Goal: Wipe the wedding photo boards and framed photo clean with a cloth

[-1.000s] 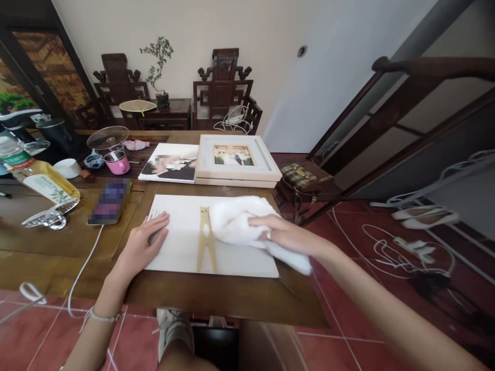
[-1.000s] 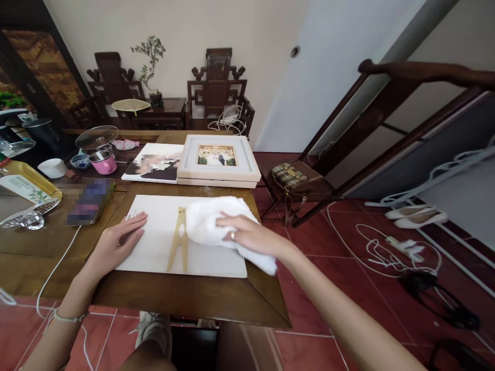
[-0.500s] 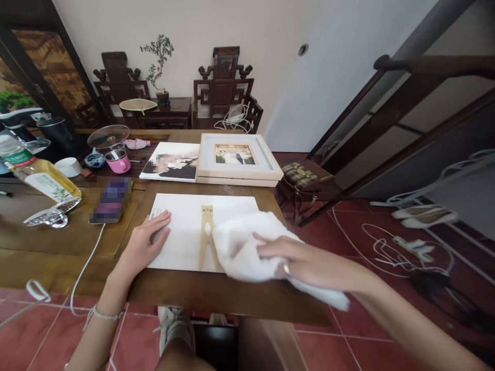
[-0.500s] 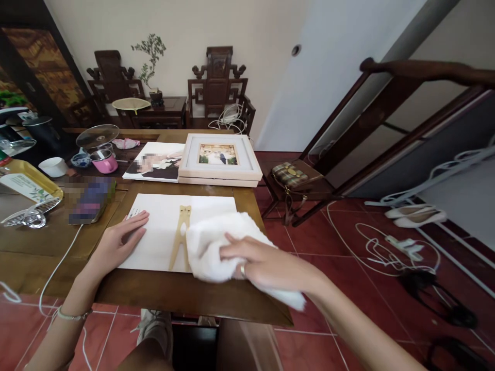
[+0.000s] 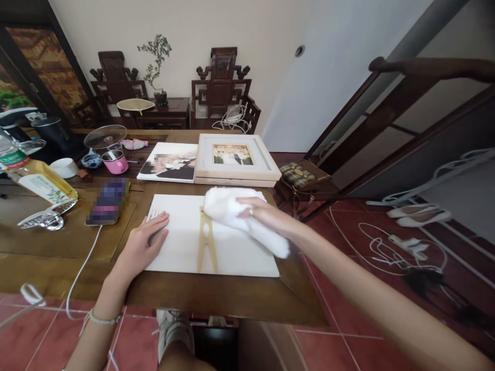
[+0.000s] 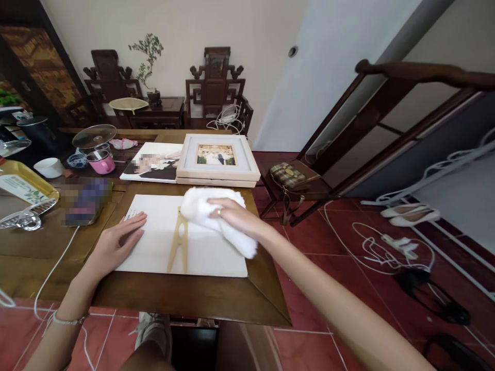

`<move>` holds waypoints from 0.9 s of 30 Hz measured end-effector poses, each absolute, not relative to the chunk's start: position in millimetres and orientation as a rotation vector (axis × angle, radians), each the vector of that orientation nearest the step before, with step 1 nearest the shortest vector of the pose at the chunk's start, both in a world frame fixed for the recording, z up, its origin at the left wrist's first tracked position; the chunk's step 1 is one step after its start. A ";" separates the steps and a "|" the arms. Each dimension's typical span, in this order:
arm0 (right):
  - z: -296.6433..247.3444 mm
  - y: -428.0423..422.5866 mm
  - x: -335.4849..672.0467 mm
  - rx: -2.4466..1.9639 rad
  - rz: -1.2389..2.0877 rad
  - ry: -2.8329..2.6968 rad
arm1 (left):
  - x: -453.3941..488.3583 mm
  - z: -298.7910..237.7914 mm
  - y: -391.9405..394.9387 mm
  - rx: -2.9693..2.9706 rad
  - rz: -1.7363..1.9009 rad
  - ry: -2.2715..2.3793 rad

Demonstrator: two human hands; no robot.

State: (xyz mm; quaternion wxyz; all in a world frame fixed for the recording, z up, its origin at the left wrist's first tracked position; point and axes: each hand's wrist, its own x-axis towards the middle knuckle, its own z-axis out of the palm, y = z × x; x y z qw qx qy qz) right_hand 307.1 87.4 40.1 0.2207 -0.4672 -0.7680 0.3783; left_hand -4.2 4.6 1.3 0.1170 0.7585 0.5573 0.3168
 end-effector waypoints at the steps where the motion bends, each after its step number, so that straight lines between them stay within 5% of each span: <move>1: 36.6 90.5 295.7 -1.294 1.004 -2.090 | -4.3 1.5 4.6 2.218 0.929 1.631; 10: 42.6 25.9 260.5 -0.928 0.895 -2.396 | -3.5 1.8 4.5 2.212 0.922 1.635; 17: 70.1 -12.3 273.9 -0.536 1.276 -2.648 | -4.7 0.7 5.4 2.228 0.904 1.632; 27: 37.8 80.1 235.7 -0.805 0.821 -2.466 | -4.7 -0.5 6.3 2.227 0.916 1.629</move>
